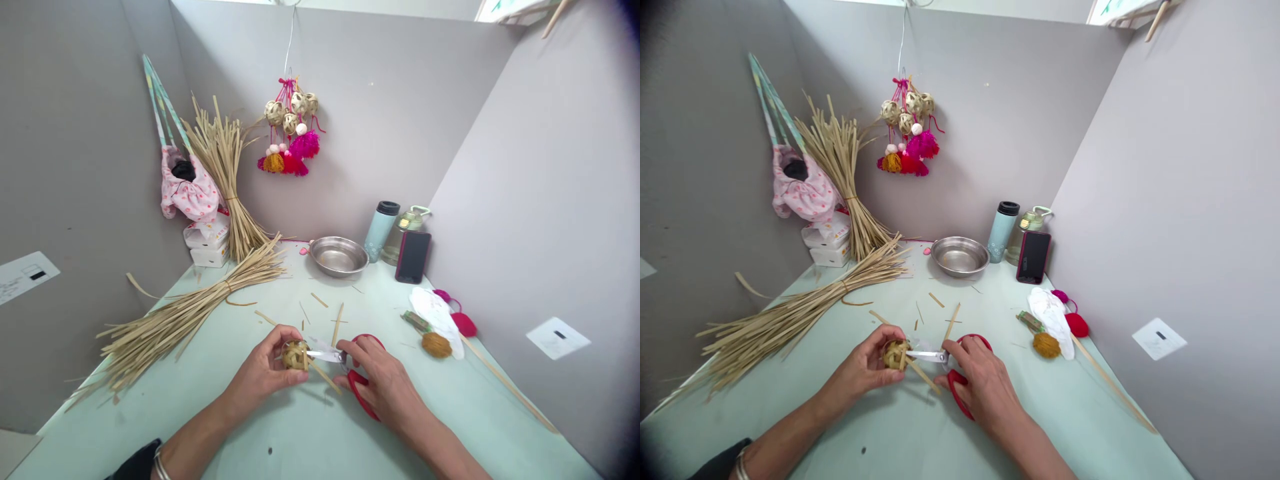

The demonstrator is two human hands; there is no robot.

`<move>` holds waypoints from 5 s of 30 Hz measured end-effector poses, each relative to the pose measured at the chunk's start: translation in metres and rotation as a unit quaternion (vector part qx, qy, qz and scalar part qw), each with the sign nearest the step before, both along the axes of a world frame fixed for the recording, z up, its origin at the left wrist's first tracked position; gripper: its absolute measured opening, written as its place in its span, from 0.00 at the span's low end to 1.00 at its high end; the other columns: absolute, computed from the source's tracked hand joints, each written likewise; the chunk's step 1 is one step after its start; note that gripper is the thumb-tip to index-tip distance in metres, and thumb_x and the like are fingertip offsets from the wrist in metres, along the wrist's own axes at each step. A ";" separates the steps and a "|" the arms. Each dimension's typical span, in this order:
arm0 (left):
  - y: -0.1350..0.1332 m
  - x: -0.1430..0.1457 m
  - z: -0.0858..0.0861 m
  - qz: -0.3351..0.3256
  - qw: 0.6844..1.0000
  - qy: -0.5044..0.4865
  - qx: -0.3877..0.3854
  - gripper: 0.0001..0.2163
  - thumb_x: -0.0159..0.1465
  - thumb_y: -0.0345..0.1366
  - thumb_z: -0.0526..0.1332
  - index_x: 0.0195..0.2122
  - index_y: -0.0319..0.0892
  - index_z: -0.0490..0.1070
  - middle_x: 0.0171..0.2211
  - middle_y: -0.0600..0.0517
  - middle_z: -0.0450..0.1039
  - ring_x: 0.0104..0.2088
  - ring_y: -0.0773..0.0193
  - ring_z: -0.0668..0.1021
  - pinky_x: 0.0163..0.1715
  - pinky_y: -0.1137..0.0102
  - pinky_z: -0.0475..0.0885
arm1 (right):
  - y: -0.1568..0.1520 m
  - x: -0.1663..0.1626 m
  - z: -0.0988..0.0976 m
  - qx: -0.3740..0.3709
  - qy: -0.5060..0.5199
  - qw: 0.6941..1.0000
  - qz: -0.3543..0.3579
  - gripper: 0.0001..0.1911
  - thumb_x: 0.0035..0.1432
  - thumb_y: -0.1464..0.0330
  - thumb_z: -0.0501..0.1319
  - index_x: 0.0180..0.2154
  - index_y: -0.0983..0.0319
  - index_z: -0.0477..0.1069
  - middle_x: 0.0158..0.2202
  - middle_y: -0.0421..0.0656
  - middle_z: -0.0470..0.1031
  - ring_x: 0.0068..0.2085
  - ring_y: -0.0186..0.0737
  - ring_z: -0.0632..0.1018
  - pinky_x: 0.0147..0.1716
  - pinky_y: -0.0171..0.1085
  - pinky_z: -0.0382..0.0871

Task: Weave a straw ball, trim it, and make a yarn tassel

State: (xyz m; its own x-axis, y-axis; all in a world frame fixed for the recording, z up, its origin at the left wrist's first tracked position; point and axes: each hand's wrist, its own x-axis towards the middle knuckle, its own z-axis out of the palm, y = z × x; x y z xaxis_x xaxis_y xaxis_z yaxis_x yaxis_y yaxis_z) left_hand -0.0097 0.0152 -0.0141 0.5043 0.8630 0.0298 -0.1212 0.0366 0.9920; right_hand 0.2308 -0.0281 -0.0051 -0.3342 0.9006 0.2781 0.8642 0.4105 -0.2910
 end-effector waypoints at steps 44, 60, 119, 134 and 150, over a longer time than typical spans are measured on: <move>-0.001 0.002 0.006 -0.054 0.993 0.021 -0.101 0.20 0.55 0.39 0.69 0.48 0.46 0.69 0.44 0.49 0.74 0.46 0.57 0.74 0.48 0.65 0.65 | -0.004 -0.012 -0.005 -0.068 0.049 0.996 -0.002 0.15 0.60 0.63 0.63 0.48 0.58 0.68 0.35 0.42 0.74 0.32 0.40 0.75 0.31 0.35 0.70; -0.001 -0.002 0.011 -0.064 0.983 -0.110 -0.134 0.14 0.64 0.40 0.61 0.49 0.43 0.68 0.43 0.48 0.72 0.40 0.62 0.73 0.46 0.63 0.69 | 0.001 -0.002 0.001 -0.043 0.081 0.995 0.039 0.21 0.57 0.61 0.65 0.51 0.56 0.64 0.38 0.43 0.67 0.39 0.43 0.71 0.36 0.38 0.68; -0.003 0.001 0.006 -0.054 0.988 -0.048 -0.136 0.15 0.64 0.41 0.61 0.51 0.46 0.64 0.39 0.51 0.72 0.35 0.64 0.76 0.45 0.61 0.69 | -0.001 -0.004 -0.002 -0.073 0.141 0.987 0.008 0.21 0.58 0.54 0.61 0.49 0.59 0.68 0.34 0.42 0.71 0.31 0.38 0.71 0.32 0.36 0.68; -0.007 0.006 0.007 -0.104 0.989 -0.034 -0.101 0.16 0.63 0.40 0.62 0.50 0.45 0.67 0.41 0.49 0.73 0.33 0.63 0.76 0.40 0.64 0.71 | -0.002 -0.006 -0.001 0.018 -0.005 0.999 0.035 0.24 0.54 0.61 0.67 0.51 0.60 0.66 0.36 0.45 0.69 0.35 0.45 0.70 0.33 0.41 0.68; -0.006 0.005 0.001 -0.117 0.988 0.003 -0.098 0.17 0.61 0.41 0.64 0.50 0.43 0.70 0.38 0.49 0.73 0.28 0.65 0.76 0.34 0.67 0.72 | -0.007 -0.013 -0.001 -0.044 -0.004 0.998 0.041 0.22 0.57 0.59 0.64 0.52 0.58 0.66 0.36 0.44 0.70 0.34 0.43 0.72 0.32 0.38 0.69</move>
State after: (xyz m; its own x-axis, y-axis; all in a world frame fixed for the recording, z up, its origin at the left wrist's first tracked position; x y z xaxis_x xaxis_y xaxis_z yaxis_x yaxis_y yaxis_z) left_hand -0.0043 0.0095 -0.0132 0.6905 0.7115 -0.1305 -0.0805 0.2549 0.9636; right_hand 0.2181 -0.0350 -0.0065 -0.4103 0.8908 0.1951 0.8312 0.4533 -0.3218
